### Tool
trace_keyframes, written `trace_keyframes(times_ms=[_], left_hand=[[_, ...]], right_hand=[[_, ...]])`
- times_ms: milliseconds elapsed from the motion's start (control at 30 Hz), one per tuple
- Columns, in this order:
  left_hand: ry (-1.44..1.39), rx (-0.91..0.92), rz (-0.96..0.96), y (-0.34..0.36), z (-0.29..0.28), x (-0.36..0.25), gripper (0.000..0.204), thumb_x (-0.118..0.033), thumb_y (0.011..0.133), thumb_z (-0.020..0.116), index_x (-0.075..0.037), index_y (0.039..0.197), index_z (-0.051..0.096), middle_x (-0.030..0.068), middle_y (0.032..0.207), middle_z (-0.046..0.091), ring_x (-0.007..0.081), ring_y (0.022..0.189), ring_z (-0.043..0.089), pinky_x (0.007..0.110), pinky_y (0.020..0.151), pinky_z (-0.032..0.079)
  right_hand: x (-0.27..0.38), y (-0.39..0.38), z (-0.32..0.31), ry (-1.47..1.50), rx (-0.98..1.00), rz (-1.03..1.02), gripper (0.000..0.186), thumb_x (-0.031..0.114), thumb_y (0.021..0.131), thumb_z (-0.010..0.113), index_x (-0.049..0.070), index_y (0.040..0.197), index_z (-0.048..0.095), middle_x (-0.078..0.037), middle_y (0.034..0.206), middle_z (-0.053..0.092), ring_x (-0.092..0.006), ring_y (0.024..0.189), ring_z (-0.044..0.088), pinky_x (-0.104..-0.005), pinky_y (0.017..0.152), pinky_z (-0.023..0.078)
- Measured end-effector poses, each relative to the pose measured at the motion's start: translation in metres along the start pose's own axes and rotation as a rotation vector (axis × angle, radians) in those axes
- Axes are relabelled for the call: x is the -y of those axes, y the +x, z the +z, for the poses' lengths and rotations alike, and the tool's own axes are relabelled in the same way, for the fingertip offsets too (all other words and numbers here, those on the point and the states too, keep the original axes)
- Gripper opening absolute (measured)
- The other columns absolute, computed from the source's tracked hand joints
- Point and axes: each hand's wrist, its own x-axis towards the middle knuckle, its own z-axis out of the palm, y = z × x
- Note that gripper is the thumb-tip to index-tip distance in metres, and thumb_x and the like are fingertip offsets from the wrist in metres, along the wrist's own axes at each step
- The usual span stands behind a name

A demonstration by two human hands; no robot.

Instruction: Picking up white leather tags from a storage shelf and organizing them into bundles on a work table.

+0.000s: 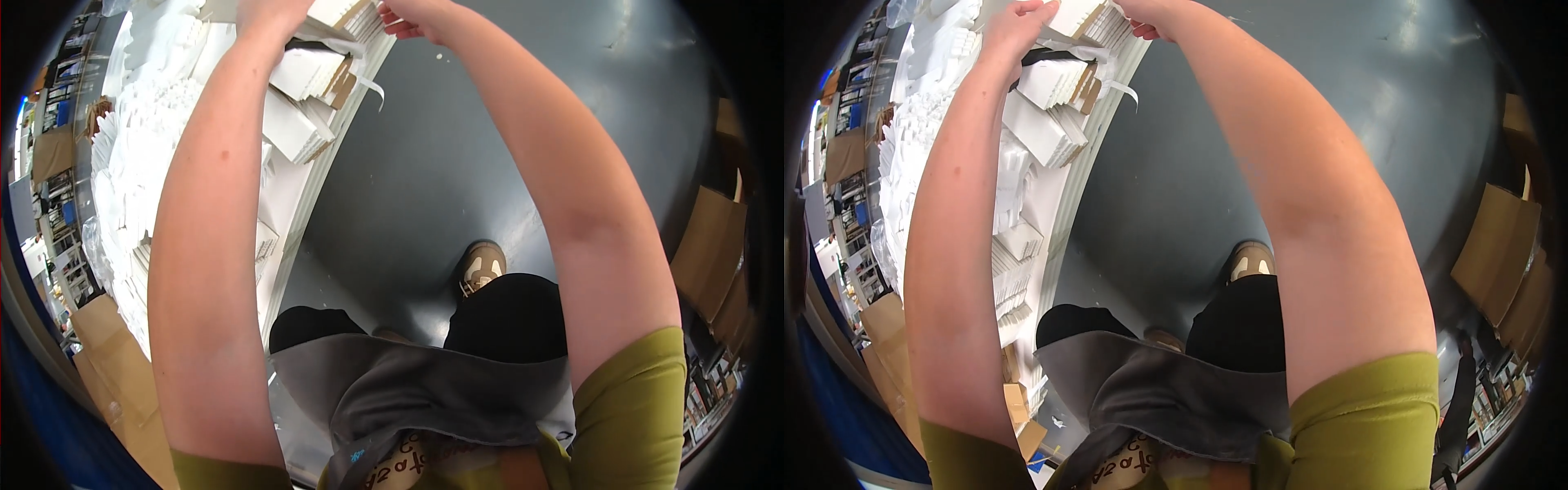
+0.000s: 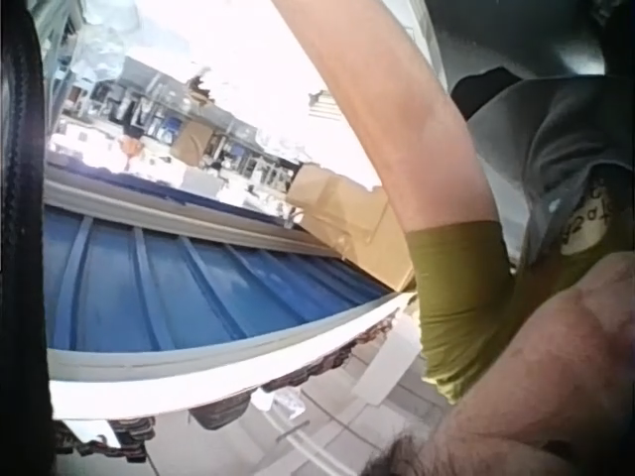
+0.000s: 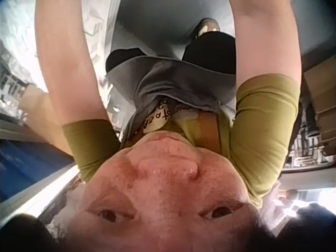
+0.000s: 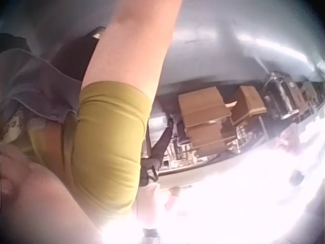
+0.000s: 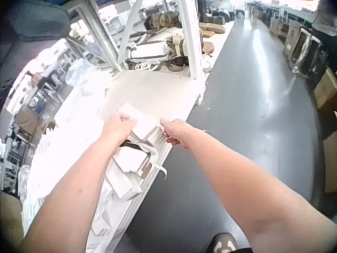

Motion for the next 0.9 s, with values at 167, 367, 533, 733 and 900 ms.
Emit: trace_keyframes(times_ms=[167, 367, 533, 733, 900], left_hand=[[-0.266, -0.072, -0.172, 0.000, 0.003, 0.003, 0.037, -0.009, 0.078, 0.067, 0.005, 0.111, 0.058, 0.0182, 0.093, 0.065, 0.0255, 0.081, 0.065, 0.035, 0.066, 0.052], [-0.719, 0.066, -0.335, 0.005, 0.009, 0.003, 0.046, 0.000, 0.083, 0.059, -0.001, 0.126, 0.040, 0.0195, 0.110, 0.057, 0.0333, 0.093, 0.064, 0.045, 0.073, 0.055], [-0.850, 0.132, -0.290, -0.002, 0.009, 0.001, 0.053, 0.003, 0.086, 0.053, -0.009, 0.133, 0.032, 0.0210, 0.113, 0.056, 0.0357, 0.095, 0.063, 0.053, 0.076, 0.054], [-0.885, 0.026, -0.408, -0.003, 0.013, -0.012, 0.069, 0.004, 0.086, 0.051, -0.015, 0.143, 0.016, 0.0240, 0.120, 0.052, 0.0390, 0.096, 0.062, 0.058, 0.075, 0.053], [-0.929, 0.060, -0.362, -0.004, 0.009, -0.005, 0.074, 0.004, 0.085, 0.052, -0.014, 0.145, 0.012, 0.0252, 0.123, 0.050, 0.0398, 0.098, 0.061, 0.059, 0.075, 0.053]], right_hand=[[0.007, 0.008, 0.016, -0.106, -0.006, 0.027, 0.058, 0.052, 0.095, 0.042, -0.003, 0.101, 0.060, -0.014, 0.085, 0.058, -0.0230, 0.074, 0.055, -0.0381, 0.067, 0.048], [0.002, 0.023, 0.023, 0.044, 0.022, 0.081, 0.057, 0.053, 0.094, 0.042, -0.001, 0.095, 0.060, -0.014, 0.083, 0.057, -0.0225, 0.069, 0.054, -0.0381, 0.063, 0.047], [-0.003, 0.020, 0.024, 0.124, -0.030, 0.090, 0.053, 0.051, 0.093, 0.047, 0.000, 0.094, 0.061, -0.014, 0.084, 0.058, -0.0217, 0.069, 0.053, -0.0364, 0.063, 0.047], [0.005, 0.007, 0.022, 0.166, -0.042, 0.097, 0.044, 0.045, 0.092, 0.053, 0.002, 0.095, 0.062, -0.012, 0.086, 0.059, -0.0205, 0.071, 0.053, -0.0336, 0.062, 0.046], [0.010, -0.001, 0.021, 0.178, -0.042, 0.080, 0.038, 0.043, 0.091, 0.056, 0.006, 0.091, 0.062, -0.007, 0.082, 0.056, -0.0158, 0.067, 0.050, -0.0295, 0.060, 0.045]])
